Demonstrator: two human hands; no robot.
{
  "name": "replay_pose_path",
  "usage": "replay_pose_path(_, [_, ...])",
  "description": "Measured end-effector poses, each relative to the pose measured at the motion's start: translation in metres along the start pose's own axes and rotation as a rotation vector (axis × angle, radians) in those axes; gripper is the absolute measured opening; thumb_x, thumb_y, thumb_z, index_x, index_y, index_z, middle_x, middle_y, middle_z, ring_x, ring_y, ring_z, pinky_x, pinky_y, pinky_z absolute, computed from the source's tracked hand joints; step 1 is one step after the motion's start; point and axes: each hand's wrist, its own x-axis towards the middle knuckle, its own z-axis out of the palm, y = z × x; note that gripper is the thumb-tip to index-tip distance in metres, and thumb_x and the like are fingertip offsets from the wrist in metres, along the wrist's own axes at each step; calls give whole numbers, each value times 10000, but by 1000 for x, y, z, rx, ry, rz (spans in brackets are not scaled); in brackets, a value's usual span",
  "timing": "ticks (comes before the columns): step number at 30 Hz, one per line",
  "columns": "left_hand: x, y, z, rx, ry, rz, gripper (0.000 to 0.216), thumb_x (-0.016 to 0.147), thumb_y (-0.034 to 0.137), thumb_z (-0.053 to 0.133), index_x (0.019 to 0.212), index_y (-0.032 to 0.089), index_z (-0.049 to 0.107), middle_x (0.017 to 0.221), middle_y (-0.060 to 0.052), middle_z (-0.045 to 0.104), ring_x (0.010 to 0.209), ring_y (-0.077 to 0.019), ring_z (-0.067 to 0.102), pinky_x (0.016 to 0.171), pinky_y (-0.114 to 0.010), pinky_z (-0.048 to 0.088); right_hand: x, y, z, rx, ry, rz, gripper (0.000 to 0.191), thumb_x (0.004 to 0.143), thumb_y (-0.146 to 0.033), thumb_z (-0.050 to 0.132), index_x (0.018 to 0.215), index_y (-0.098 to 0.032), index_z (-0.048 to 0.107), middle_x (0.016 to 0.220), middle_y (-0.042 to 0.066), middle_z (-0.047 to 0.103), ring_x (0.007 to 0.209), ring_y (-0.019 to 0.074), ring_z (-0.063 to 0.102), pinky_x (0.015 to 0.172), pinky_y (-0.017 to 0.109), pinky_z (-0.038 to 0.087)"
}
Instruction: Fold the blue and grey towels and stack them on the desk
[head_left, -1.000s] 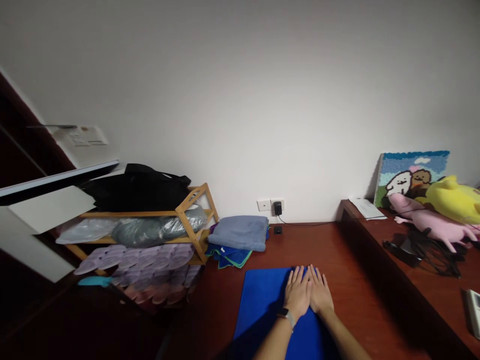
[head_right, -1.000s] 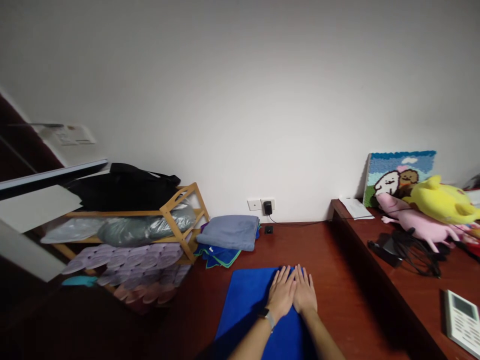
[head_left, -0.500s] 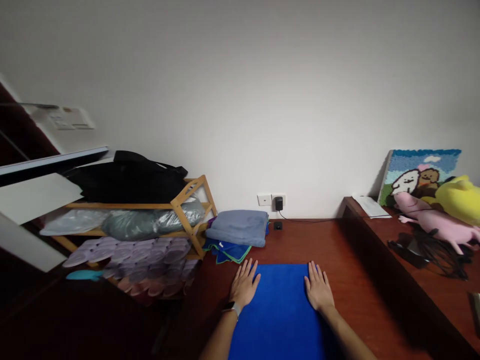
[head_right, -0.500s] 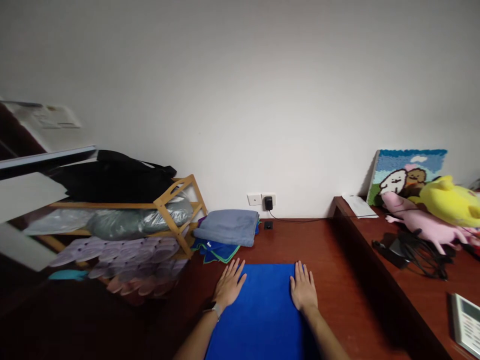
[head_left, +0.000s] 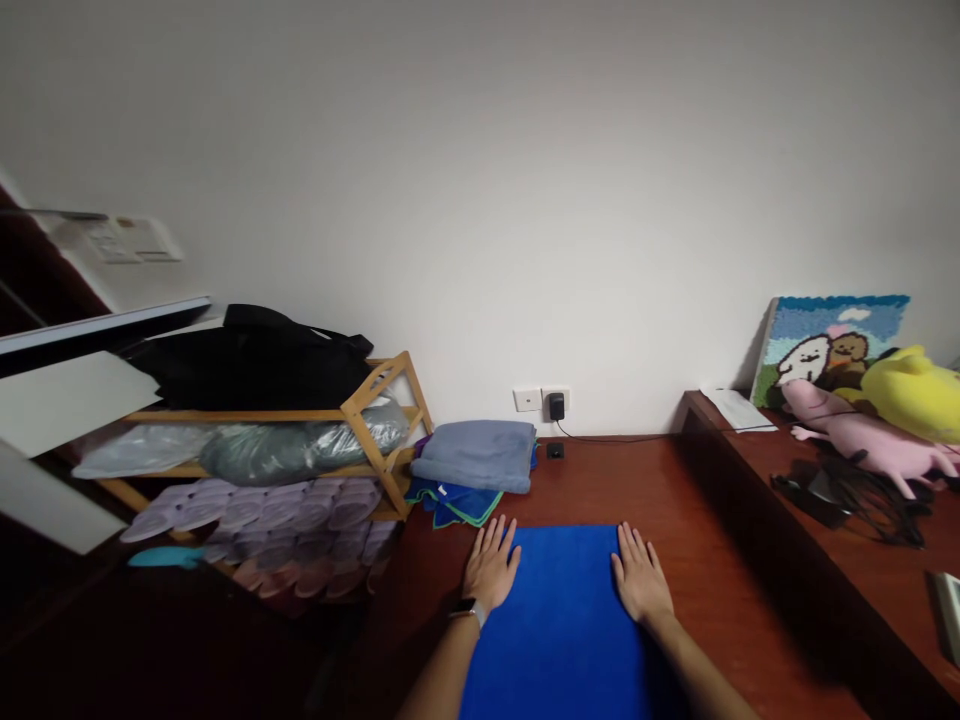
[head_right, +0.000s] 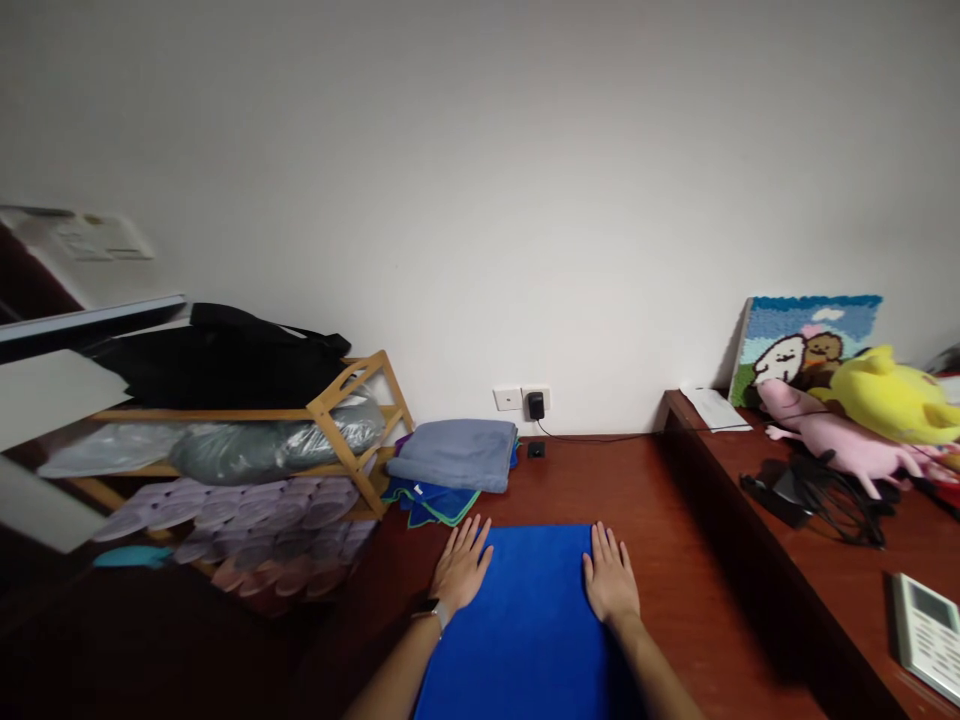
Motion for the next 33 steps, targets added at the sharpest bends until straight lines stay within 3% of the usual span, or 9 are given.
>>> replay_pose_path(2, [4, 26, -7, -13, 38, 43, 584, 1053, 432, 272, 1609, 253, 280, 1669, -40, 305, 1553, -235, 240, 1278, -484, 192, 0, -1, 0, 5, -2, -1, 689, 1020, -481, 105, 1625, -151, 122, 1697, -11, 116, 1575, 183, 84, 1284, 406, 48])
replay_pose_path(5, [10, 99, -8, -114, 107, 151, 582, 1068, 398, 200, 1631, 258, 150, 1698, -1, 201, 1570, -206, 169, 1290, -457, 180, 0, 0, 0, 8, 0, -5, 687, 1019, -470, 113, 1623, -142, 125, 1695, -2, 118, 1575, 188, 85, 1284, 412, 49])
replay_pose_path(8, [10, 179, 8, -227, 10, 261, 591, 1069, 445, 171, 1628, 257, 144, 1685, -9, 239, 1562, -204, 203, 1284, -451, 219, 0, 3, 2, -16, -19, -33, 664, 1005, -397, 194, 1619, -146, 167, 1697, 10, 95, 1577, 198, 62, 1282, 421, 37])
replay_pose_path(11, [9, 214, 27, -292, -43, 272, 583, 1071, 449, 134, 1627, 275, 139, 1674, 7, 278, 1554, -182, 226, 1286, -437, 223, 0, 5, 4, -41, -28, -67, 667, 972, -326, 266, 1615, -162, 200, 1697, 7, 64, 1577, 200, 39, 1281, 421, 33])
replay_pose_path(14, [8, 185, 31, -261, -39, 263, 604, 1062, 507, 183, 1625, 287, 169, 1674, -2, 281, 1557, -205, 221, 1289, -473, 204, 0, 3, 2, -24, -15, -45, 658, 1004, -381, 197, 1616, -139, 173, 1695, 15, 86, 1577, 198, 67, 1282, 419, 53])
replay_pose_path(20, [-2, 48, 10, -116, -60, -1, 700, 1037, 598, 198, 1611, 205, 269, 1678, -61, 257, 1556, -248, 226, 1274, -501, 212, 0, -1, -3, -6, -1, 2, 686, 1022, -476, 96, 1621, -141, 111, 1695, -12, 94, 1575, 179, 80, 1285, 405, 47])
replay_pose_path(23, [-11, 7, 9, -62, -23, -84, 723, 1028, 620, 212, 1606, 193, 288, 1683, -66, 240, 1558, -247, 220, 1273, -484, 209, -1, -1, -2, -6, -9, 12, 688, 1021, -478, 93, 1622, -143, 111, 1696, -16, 92, 1575, 175, 75, 1286, 403, 42])
replay_pose_path(26, [-14, -5, 15, -42, 18, -106, 733, 1022, 634, 223, 1606, 196, 289, 1686, -71, 236, 1559, -254, 215, 1270, -481, 216, 0, -3, -1, -14, -12, 24, 686, 1020, -467, 104, 1622, -139, 113, 1696, -10, 95, 1575, 175, 78, 1286, 403, 42])
replay_pose_path(33, [-13, 3, 16, -34, 52, -110, 712, 1025, 614, 234, 1604, 206, 301, 1678, -71, 270, 1556, -255, 228, 1265, -480, 218, -1, -14, -13, -45, -73, 76, 676, 1010, -404, 104, 1624, -123, 110, 1699, 11, 93, 1575, 187, 80, 1280, 412, 63])
